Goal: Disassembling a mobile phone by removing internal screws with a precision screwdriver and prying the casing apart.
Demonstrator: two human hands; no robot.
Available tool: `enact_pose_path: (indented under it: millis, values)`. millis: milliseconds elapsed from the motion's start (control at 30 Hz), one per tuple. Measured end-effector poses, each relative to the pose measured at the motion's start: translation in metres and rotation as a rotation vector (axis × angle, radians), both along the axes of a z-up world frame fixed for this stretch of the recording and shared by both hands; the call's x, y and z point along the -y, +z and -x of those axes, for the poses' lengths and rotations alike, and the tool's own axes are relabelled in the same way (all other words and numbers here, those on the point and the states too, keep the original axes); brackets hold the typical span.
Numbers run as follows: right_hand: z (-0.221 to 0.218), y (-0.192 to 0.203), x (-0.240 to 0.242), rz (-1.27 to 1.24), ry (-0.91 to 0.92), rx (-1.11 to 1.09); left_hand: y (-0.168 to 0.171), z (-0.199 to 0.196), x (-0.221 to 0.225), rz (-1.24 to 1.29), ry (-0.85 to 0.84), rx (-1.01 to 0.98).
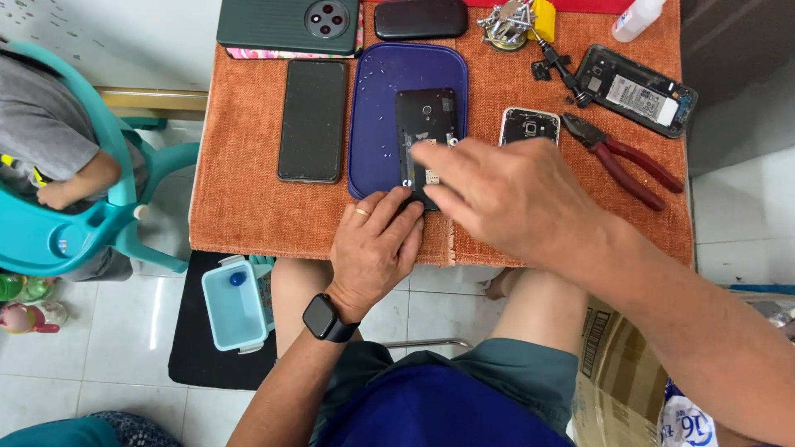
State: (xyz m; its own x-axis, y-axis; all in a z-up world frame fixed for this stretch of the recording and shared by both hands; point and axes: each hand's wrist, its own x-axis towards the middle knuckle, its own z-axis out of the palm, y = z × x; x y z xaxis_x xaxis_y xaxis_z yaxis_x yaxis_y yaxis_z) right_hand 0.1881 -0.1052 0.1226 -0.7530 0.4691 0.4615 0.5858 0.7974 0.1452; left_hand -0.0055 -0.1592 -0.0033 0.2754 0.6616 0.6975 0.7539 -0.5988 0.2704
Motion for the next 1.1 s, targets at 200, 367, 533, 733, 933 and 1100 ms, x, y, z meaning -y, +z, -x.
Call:
enact_pose_path:
  millis: [200,367,533,733,933,1100]
  values:
    - [-0.004,0.021,0.008,0.368,0.034,0.044,0.001,0.000,0.000,-0.029,0.002,-0.002]
    - [-0.003,0.015,0.007,0.169,-0.071,0.029,0.002,-0.001,0.000,-0.047,0.003,-0.006]
    - [-0.005,0.005,0.008,0.160,0.004,-0.021,0.002,-0.001,-0.001,-0.065,0.018,-0.031]
    - [0.001,0.020,0.008,0.344,-0.074,0.055,0.001,0.001,0.000,-0.056,0.018,-0.021]
    - [0.007,0.017,0.008,0.159,-0.101,0.062,0.001,0.000,-0.001,-0.061,0.036,-0.028]
    - [0.009,0.007,0.009,-0.005,-0.075,0.054,-0.001,0.000,-0.002,-0.089,0.027,-0.028]
